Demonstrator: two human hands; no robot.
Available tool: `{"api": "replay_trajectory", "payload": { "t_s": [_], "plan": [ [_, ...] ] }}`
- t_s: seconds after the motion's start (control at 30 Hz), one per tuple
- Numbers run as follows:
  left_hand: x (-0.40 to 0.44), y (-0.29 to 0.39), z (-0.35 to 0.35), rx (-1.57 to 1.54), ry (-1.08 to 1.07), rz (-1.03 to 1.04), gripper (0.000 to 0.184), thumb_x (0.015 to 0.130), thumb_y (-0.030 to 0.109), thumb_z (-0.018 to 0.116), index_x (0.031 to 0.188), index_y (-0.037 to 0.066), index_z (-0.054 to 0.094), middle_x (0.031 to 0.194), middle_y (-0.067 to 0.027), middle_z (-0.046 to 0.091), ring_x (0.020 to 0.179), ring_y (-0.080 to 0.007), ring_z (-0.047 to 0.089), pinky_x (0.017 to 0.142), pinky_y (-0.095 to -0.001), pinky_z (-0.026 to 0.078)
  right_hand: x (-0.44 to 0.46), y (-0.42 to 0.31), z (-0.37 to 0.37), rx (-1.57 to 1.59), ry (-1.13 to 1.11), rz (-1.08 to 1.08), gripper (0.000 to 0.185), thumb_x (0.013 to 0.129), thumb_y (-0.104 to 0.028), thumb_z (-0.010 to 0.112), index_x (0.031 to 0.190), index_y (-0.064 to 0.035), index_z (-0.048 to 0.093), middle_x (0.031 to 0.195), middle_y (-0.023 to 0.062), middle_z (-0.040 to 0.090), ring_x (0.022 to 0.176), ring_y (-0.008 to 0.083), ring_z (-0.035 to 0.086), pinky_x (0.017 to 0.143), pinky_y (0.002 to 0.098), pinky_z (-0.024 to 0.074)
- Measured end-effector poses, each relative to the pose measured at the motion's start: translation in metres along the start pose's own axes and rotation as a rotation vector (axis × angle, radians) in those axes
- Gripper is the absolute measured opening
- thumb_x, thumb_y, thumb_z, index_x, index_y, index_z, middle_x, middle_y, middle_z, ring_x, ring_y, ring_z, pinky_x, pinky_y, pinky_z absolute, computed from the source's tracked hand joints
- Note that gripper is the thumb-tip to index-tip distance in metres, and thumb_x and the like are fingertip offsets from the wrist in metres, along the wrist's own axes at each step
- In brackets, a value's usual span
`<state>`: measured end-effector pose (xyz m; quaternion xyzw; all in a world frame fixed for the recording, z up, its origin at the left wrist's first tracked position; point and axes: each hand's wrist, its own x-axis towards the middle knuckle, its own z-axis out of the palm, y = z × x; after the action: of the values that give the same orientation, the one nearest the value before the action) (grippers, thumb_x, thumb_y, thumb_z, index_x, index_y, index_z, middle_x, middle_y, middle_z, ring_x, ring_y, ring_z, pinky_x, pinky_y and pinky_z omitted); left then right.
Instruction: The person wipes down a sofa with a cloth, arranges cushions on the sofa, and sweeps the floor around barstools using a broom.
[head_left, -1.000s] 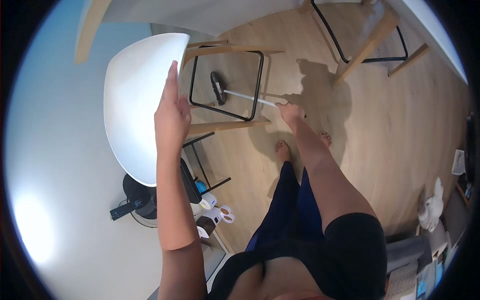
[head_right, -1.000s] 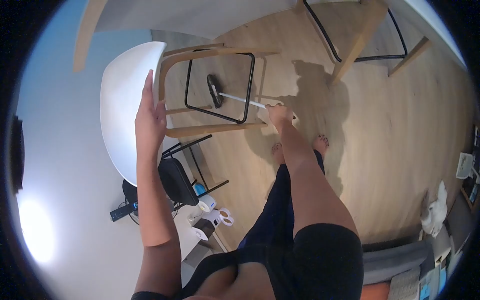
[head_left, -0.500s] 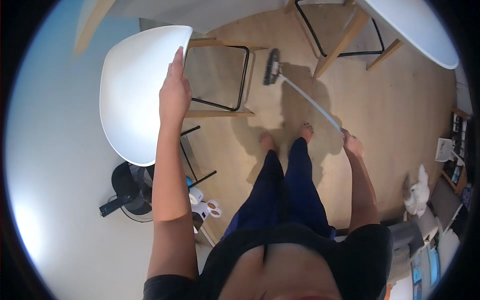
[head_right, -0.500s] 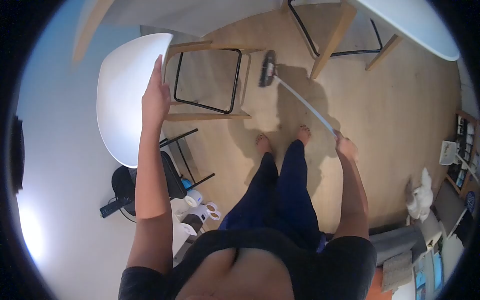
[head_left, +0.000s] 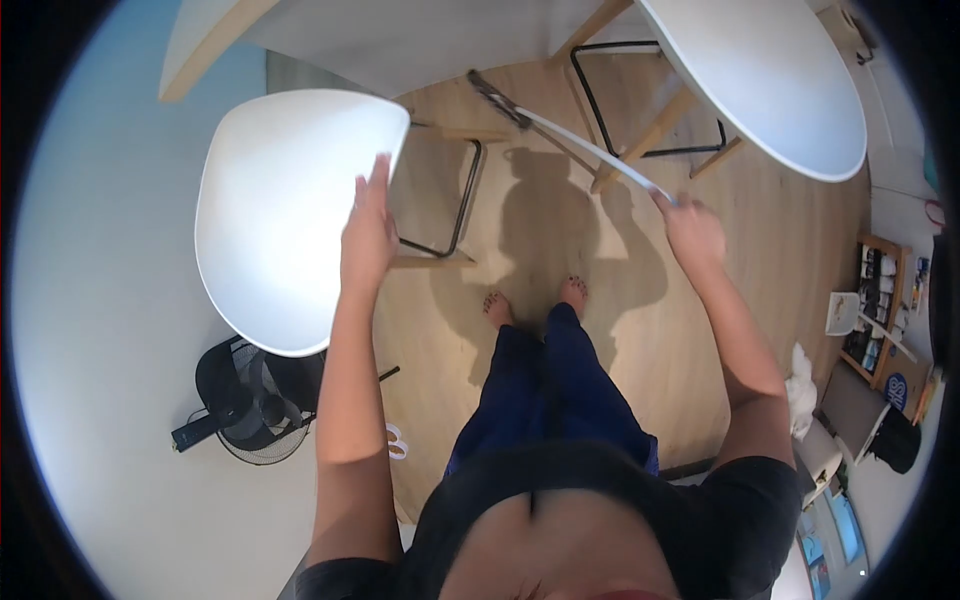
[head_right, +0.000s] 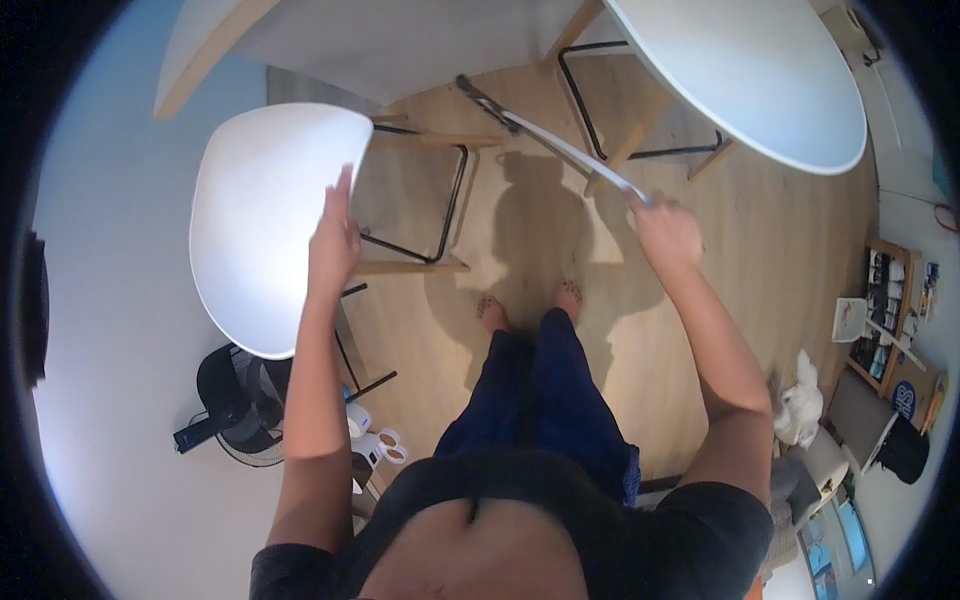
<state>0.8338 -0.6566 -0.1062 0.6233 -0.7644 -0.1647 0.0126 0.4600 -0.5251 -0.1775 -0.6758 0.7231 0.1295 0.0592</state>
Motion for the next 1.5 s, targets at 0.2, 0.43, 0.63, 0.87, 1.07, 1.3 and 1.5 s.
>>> {"api": "replay_trajectory", "payload": {
  "t_s": [0.2, 0.43, 0.63, 0.87, 1.07, 1.3, 1.5],
  "plan": [
    [-0.045, 0.008, -0.002, -0.028, -0.071, 0.059, 0.068, 0.078, -0.011, 0.039, 0.138, 0.018, 0.027, 0.14, -0.0051, 0.034, 0.127, -0.0373, 0.03, 0.092, -0.0441, 0.041, 0.194, -0.065, -0.014, 0.208, -0.052, -0.174, 0.024, 0.083, -0.013, 0.047, 0.101, -0.0141, 0.063, 0.085, 0.0155, 0.063, 0.082, 0.0281, 0.064, 0.066, 0.041, 0.0505],
    [-0.057, 0.002, 0.003, 0.008, -0.133, 0.034, 0.067, 0.075, -0.013, 0.044, 0.135, 0.016, 0.034, 0.142, -0.005, 0.032, 0.128, -0.0361, 0.031, 0.093, -0.0408, 0.043, 0.331, -0.163, 0.029, 0.327, -0.035, -0.259, 0.03, 0.088, -0.02, 0.04, 0.104, -0.0096, 0.063, 0.098, 0.0139, 0.064, 0.095, 0.0264, 0.061, 0.083, 0.0394, 0.0473],
    [-0.056, 0.003, 0.002, 0.002, -0.078, 0.057, 0.063, 0.075, -0.01, 0.046, 0.13, 0.019, 0.041, 0.138, -0.0004, 0.038, 0.125, -0.0349, 0.037, 0.08, -0.038, 0.051, 0.348, -0.104, 0.035, 0.447, -0.187, 0.083, 0.03, 0.086, -0.021, 0.041, 0.1, -0.0053, 0.062, 0.103, 0.0147, 0.062, 0.096, 0.0293, 0.059, 0.083, 0.0402, 0.0449],
    [-0.057, 0.004, -0.002, -0.006, -0.083, 0.089, 0.064, 0.074, -0.011, 0.046, 0.13, 0.018, 0.041, 0.137, -0.0016, 0.039, 0.125, -0.0342, 0.037, 0.081, -0.0378, 0.051, 0.224, 0.009, 0.089, 0.423, -0.413, 0.089, 0.027, 0.088, -0.023, 0.043, 0.107, -0.0123, 0.06, 0.102, 0.0181, 0.061, 0.093, 0.0339, 0.059, 0.08, 0.0439, 0.0452],
    [-0.06, 0.005, -0.003, 0.019, -0.101, 0.07, 0.061, 0.077, -0.01, 0.044, 0.131, 0.018, 0.04, 0.138, -0.0007, 0.038, 0.126, -0.033, 0.036, 0.086, -0.0389, 0.049, 0.111, -0.018, 0.021, 0.366, -0.454, 0.326, 0.032, 0.089, -0.021, 0.04, 0.118, -0.0234, 0.055, 0.104, 0.0167, 0.061, 0.094, 0.0338, 0.059, 0.08, 0.0449, 0.0452],
    [-0.06, 0.005, -0.003, 0.002, -0.095, 0.055, 0.064, 0.076, -0.011, 0.042, 0.133, 0.018, 0.037, 0.138, -0.0006, 0.038, 0.126, -0.0329, 0.036, 0.089, -0.0381, 0.048, 0.182, -0.107, 0.041, 0.887, -0.394, 0.56, 0.034, 0.087, -0.03, 0.042, 0.118, -0.0221, 0.056, 0.106, 0.0158, 0.061, 0.097, 0.0315, 0.059, 0.082, 0.0404, 0.0443],
    [-0.061, 0.003, -0.003, 0.04, -0.079, 0.096, 0.072, 0.072, -0.014, 0.043, 0.135, 0.018, 0.032, 0.139, -0.0014, 0.036, 0.126, -0.0342, 0.035, 0.086, -0.0393, 0.048, 0.151, -0.043, 0.109, 0.539, -0.366, 0.396, 0.035, 0.089, -0.031, 0.037, 0.118, -0.0225, 0.054, 0.112, 0.0144, 0.059, 0.099, 0.0306, 0.058, 0.085, 0.041, 0.0439]
  ]
}}
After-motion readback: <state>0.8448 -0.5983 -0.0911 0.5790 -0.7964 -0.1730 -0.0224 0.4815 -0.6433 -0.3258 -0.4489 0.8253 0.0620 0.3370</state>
